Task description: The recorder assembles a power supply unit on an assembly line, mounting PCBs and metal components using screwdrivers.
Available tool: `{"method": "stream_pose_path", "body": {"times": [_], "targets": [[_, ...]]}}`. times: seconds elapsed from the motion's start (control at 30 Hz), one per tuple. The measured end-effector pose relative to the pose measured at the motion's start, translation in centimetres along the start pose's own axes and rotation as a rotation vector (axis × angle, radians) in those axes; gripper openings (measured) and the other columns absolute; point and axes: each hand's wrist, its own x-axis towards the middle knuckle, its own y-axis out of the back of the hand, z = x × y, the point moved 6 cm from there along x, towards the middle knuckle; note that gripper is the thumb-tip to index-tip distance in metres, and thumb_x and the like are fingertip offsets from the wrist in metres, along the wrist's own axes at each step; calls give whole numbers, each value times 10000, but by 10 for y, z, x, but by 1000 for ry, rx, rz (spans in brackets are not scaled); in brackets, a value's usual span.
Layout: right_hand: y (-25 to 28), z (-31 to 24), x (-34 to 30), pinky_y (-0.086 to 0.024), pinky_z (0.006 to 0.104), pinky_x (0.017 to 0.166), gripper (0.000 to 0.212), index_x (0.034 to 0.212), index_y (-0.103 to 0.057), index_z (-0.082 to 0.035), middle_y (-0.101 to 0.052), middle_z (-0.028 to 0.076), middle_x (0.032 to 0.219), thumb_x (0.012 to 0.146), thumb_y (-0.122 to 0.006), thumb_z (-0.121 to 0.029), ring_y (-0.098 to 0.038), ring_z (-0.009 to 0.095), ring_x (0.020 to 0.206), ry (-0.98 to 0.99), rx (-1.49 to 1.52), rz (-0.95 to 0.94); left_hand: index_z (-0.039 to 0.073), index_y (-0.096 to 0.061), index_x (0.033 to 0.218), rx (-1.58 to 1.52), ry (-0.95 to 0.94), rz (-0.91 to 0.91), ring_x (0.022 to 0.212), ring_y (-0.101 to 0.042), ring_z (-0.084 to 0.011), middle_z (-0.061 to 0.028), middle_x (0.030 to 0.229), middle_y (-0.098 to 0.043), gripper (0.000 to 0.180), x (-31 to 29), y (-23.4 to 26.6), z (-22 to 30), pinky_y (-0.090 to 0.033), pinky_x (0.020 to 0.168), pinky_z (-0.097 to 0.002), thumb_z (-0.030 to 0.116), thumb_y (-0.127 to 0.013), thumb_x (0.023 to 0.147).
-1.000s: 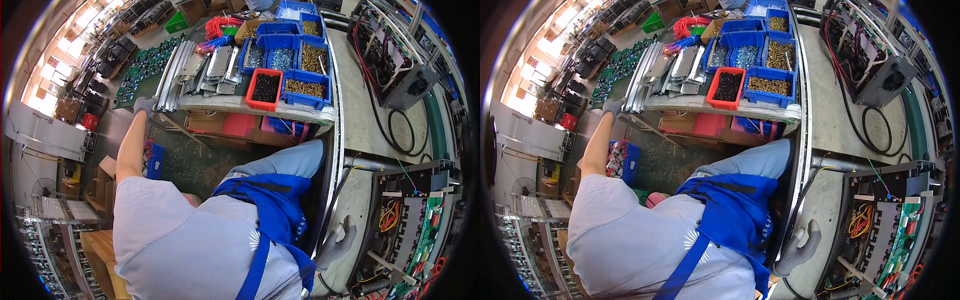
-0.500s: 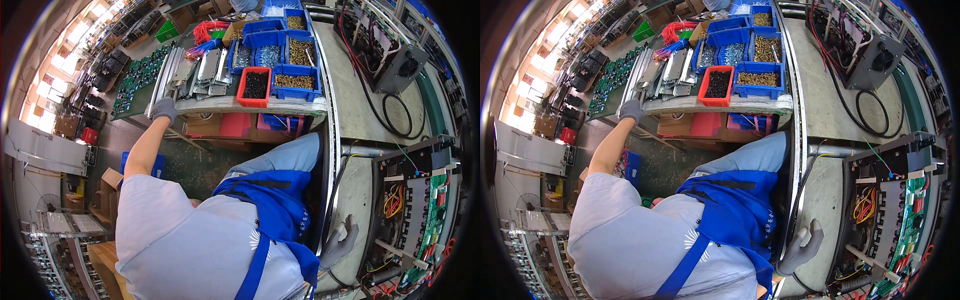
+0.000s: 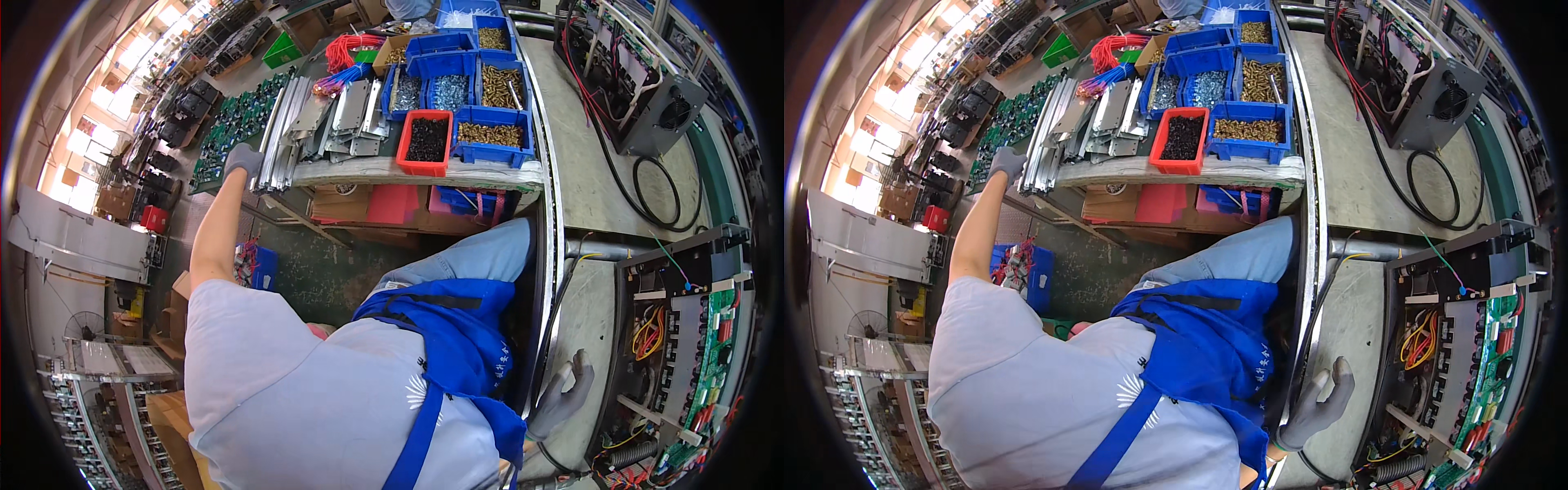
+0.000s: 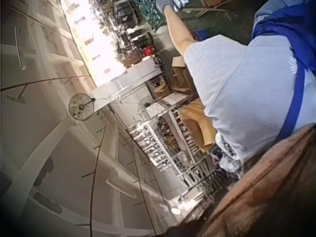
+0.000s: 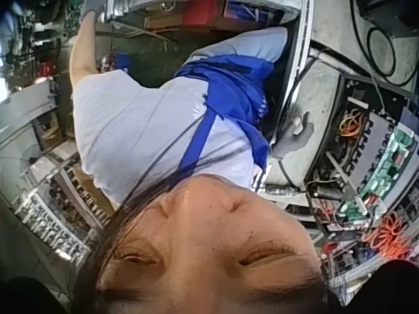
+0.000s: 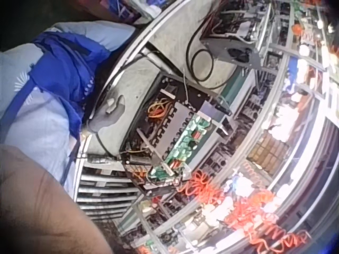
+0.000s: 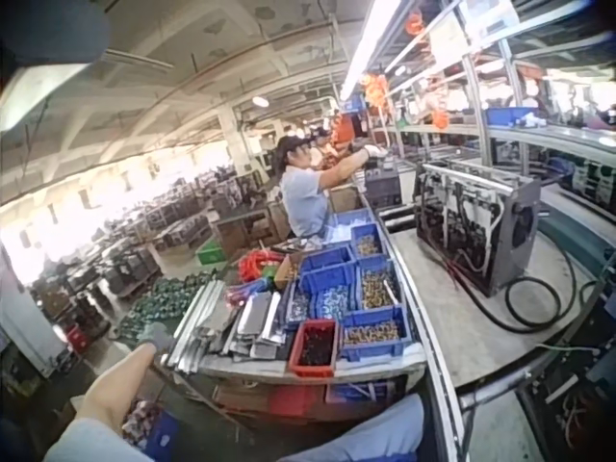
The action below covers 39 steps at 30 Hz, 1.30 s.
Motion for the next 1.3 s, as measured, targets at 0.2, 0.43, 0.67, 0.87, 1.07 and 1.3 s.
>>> {"method": "stream_pose_path", "body": {"times": [0.2, 0.43, 0.67, 0.87, 1.07, 1.3], "targets": [[0, 0, -4, -483, 361, 870, 268, 1124, -580, 59, -622, 177, 1076, 876, -519, -22, -608, 290, 990, -22, 16, 1, -2, -679, 988, 203, -75, -178, 933, -663, -298, -211, 1043, -662, 588, -60, -26, 70, -521, 815, -409, 482, -787, 672], [8, 9, -9, -484, 363, 864, 268, 1119, -587, 53, -626, 171, 1065, 872, -519, -26, -609, 286, 986, -19, -10, 17, 41, -697, 997, 316, -159, 130, 1033, -621, -349, -208, 1113, -623, 412, -57, -37, 80, -519, 857, -407, 335, -743, 712], [11, 11, -13, -480, 364, 870, 270, 1130, -580, 54, -621, 175, 1081, 879, -520, -28, -603, 287, 995, -57, 8, 26, -6, -677, 1040, 74, 76, -173, 1026, -639, -356, -245, 1078, -647, 495, -12, -24, 59, -518, 867, -415, 336, -688, 683], [7, 10, -10, -479, 362, 873, 274, 1135, -577, 59, -619, 177, 1093, 879, -526, -24, -601, 286, 1000, -33, 8, 2, -13, -676, 1023, 119, -58, -194, 981, -651, -371, -255, 1042, -651, 507, 12, -30, 50, -533, 833, -418, 365, -698, 686], [3, 4, -5, -484, 355, 862, 278, 1136, -581, 55, -621, 173, 1096, 874, -521, -19, -602, 279, 1005, -47, 9, 16, 51, -643, 754, -599, 211, -456, 560, -607, -191, -71, 678, -621, 88, 15, -46, 13, -552, 511, -357, 12, -719, 730], [2, 11, -10, -490, 357, 851, 272, 1129, -586, 54, -625, 170, 1095, 876, -521, -19, -605, 278, 992, -21, 1, -3, 7, -659, 948, 248, -62, -119, 1063, -606, -423, -248, 1077, -647, 286, -10, 12, 56, -503, 895, -459, 263, -600, 835]]}}
